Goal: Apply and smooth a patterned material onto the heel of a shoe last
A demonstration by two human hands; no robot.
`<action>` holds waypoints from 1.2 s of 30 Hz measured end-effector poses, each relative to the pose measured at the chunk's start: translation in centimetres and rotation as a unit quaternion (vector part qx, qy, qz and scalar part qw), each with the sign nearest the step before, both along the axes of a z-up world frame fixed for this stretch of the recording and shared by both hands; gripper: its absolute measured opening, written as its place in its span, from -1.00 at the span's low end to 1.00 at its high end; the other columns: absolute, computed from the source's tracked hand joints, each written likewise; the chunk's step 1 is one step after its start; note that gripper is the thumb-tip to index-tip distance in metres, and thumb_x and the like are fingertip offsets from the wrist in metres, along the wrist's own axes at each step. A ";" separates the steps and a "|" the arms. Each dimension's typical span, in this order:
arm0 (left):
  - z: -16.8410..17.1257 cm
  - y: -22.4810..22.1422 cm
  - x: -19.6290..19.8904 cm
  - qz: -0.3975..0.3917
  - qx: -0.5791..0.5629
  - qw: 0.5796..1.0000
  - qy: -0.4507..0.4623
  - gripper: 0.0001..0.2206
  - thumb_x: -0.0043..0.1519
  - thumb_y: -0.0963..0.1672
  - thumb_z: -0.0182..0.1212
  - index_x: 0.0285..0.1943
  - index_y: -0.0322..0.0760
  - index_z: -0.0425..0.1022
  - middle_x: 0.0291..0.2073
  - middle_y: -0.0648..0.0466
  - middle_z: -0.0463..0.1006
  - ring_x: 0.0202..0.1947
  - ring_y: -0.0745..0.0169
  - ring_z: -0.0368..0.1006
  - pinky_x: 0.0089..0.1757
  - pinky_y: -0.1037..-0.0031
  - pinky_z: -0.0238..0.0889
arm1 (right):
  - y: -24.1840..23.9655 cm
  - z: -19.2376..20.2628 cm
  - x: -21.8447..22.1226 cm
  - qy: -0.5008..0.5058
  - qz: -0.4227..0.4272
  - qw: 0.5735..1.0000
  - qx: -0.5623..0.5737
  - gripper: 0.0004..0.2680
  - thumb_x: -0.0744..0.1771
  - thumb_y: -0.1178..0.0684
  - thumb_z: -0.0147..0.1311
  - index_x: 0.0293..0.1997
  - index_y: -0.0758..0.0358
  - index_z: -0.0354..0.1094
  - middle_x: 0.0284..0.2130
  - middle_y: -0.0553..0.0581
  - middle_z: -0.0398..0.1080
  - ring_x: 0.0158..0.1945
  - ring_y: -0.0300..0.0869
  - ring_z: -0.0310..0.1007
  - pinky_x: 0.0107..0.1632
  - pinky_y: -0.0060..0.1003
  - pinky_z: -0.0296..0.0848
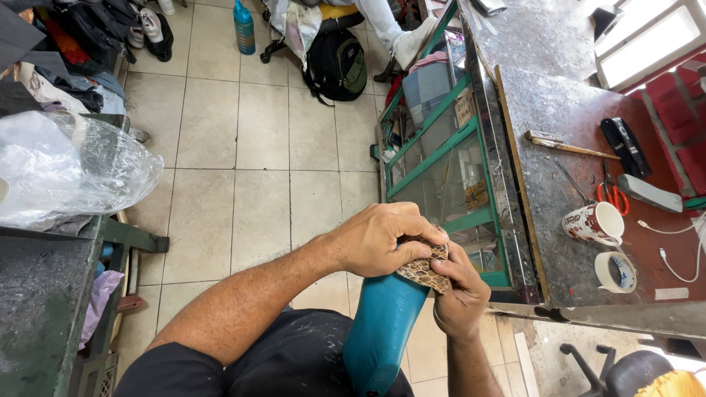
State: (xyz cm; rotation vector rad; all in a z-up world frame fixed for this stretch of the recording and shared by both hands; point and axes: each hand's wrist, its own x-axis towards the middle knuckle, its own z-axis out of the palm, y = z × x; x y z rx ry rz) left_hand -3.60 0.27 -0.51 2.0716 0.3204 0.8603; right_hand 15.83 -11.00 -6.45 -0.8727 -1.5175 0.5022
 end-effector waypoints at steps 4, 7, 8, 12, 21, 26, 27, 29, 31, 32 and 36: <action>0.2 -0.1 0.0 -0.005 -0.002 1.000 0.000 -0.75 0.32 -0.10 0.15 0.15 -0.11 0.58 -0.06 0.06 0.65 -0.10 0.18 0.51 -0.11 0.35 0.42 | 0.1 0.0 0.8 -0.008 0.020 1.000 -0.008 -0.86 0.38 0.12 0.16 0.05 0.12 0.46 0.19 0.39 0.40 0.32 0.15 0.43 0.37 -0.04 0.46; 0.0 0.0 0.2 -0.001 0.006 1.000 -0.002 -0.74 0.31 -0.10 0.14 0.15 -0.10 0.59 -0.09 0.08 0.65 -0.12 0.17 0.50 -0.13 0.33 0.41 | 0.3 0.2 1.5 -0.016 0.039 0.999 -0.010 -0.85 0.38 0.12 0.16 0.06 0.12 0.45 0.18 0.41 0.39 0.31 0.15 0.43 0.36 -0.03 0.45; 0.0 0.0 0.3 -0.003 0.006 1.000 -0.002 -0.74 0.31 -0.10 0.14 0.15 -0.10 0.59 -0.09 0.08 0.65 -0.12 0.17 0.50 -0.13 0.33 0.41 | 0.4 0.3 1.8 -0.017 0.038 0.999 -0.010 -0.85 0.38 0.12 0.16 0.06 0.12 0.45 0.18 0.41 0.39 0.31 0.15 0.43 0.36 -0.03 0.45; 0.6 0.5 0.5 -0.011 0.012 1.000 -0.014 -0.75 0.31 -0.11 0.16 0.14 -0.13 0.59 -0.13 0.06 0.61 -0.15 0.18 0.48 -0.14 0.35 0.41 | 0.8 1.0 2.9 -0.013 0.060 0.997 -0.047 -0.86 0.36 0.05 0.21 -0.01 0.16 0.48 0.16 0.38 0.41 0.27 0.09 0.44 0.25 -0.10 0.49; -0.4 1.3 1.2 -0.019 -0.031 0.999 -0.004 -0.77 0.29 -0.10 0.22 0.11 -0.10 0.60 -0.17 0.01 0.60 -0.16 0.01 0.54 -0.14 0.27 0.44 | 2.3 2.2 2.7 0.028 0.116 0.991 -0.064 -0.88 0.33 0.10 0.22 -0.13 0.30 0.50 -0.07 0.44 0.45 -0.05 0.07 0.50 -0.03 -0.04 0.54; -0.9 1.8 1.2 -0.014 -0.059 0.998 0.000 -0.79 0.28 -0.07 0.26 0.07 -0.06 0.62 -0.30 -0.02 0.55 -0.28 -0.20 0.55 -0.25 0.17 0.44 | 2.8 1.3 2.1 0.082 0.082 0.992 -0.042 -0.88 0.27 0.18 0.29 -0.29 0.49 0.53 -0.25 0.57 0.47 -0.31 0.06 0.54 -0.20 0.00 0.58; -0.9 1.8 1.2 -0.015 -0.061 0.998 -0.003 -0.79 0.29 -0.06 0.25 0.08 -0.07 0.61 -0.31 -0.03 0.54 -0.29 -0.21 0.55 -0.26 0.16 0.43 | 2.7 1.1 2.1 0.082 0.082 0.993 -0.036 -0.88 0.27 0.18 0.28 -0.28 0.48 0.53 -0.26 0.55 0.46 -0.31 0.04 0.52 -0.20 -0.03 0.57; -1.0 1.7 1.1 -0.018 -0.067 0.998 -0.004 -0.78 0.30 -0.06 0.24 0.09 -0.08 0.61 -0.31 -0.04 0.53 -0.30 -0.21 0.54 -0.27 0.15 0.43 | 2.5 1.0 2.1 0.085 0.079 0.993 -0.033 -0.89 0.28 0.18 0.27 -0.27 0.47 0.53 -0.26 0.53 0.46 -0.31 0.02 0.51 -0.21 -0.05 0.57; -0.8 1.9 1.1 -0.021 -0.071 0.997 0.000 -0.78 0.32 -0.05 0.22 0.12 -0.01 0.60 -0.33 -0.01 0.52 -0.33 -0.14 0.53 -0.27 0.18 0.42 | 2.6 1.3 2.1 0.073 0.069 0.994 -0.034 -0.91 0.28 0.20 0.27 -0.28 0.47 0.52 -0.30 0.52 0.47 -0.34 0.02 0.52 -0.23 -0.07 0.57; -0.9 2.1 1.1 -0.022 -0.070 0.997 0.001 -0.78 0.32 -0.05 0.22 0.12 -0.01 0.60 -0.33 -0.01 0.52 -0.33 -0.14 0.53 -0.27 0.18 0.42 | 2.8 1.4 2.1 0.073 0.068 0.994 -0.033 -0.91 0.28 0.20 0.27 -0.28 0.47 0.52 -0.30 0.52 0.47 -0.34 0.02 0.52 -0.23 -0.07 0.57; -1.5 2.6 1.3 -0.023 -0.066 0.998 0.001 -0.74 0.33 -0.02 0.20 0.18 0.02 0.56 -0.30 -0.01 0.54 -0.27 -0.16 0.56 -0.24 0.16 0.45 | 2.8 1.3 2.0 0.071 0.058 0.995 -0.028 -0.90 0.27 0.20 0.26 -0.28 0.47 0.52 -0.31 0.51 0.47 -0.35 0.01 0.52 -0.23 -0.07 0.58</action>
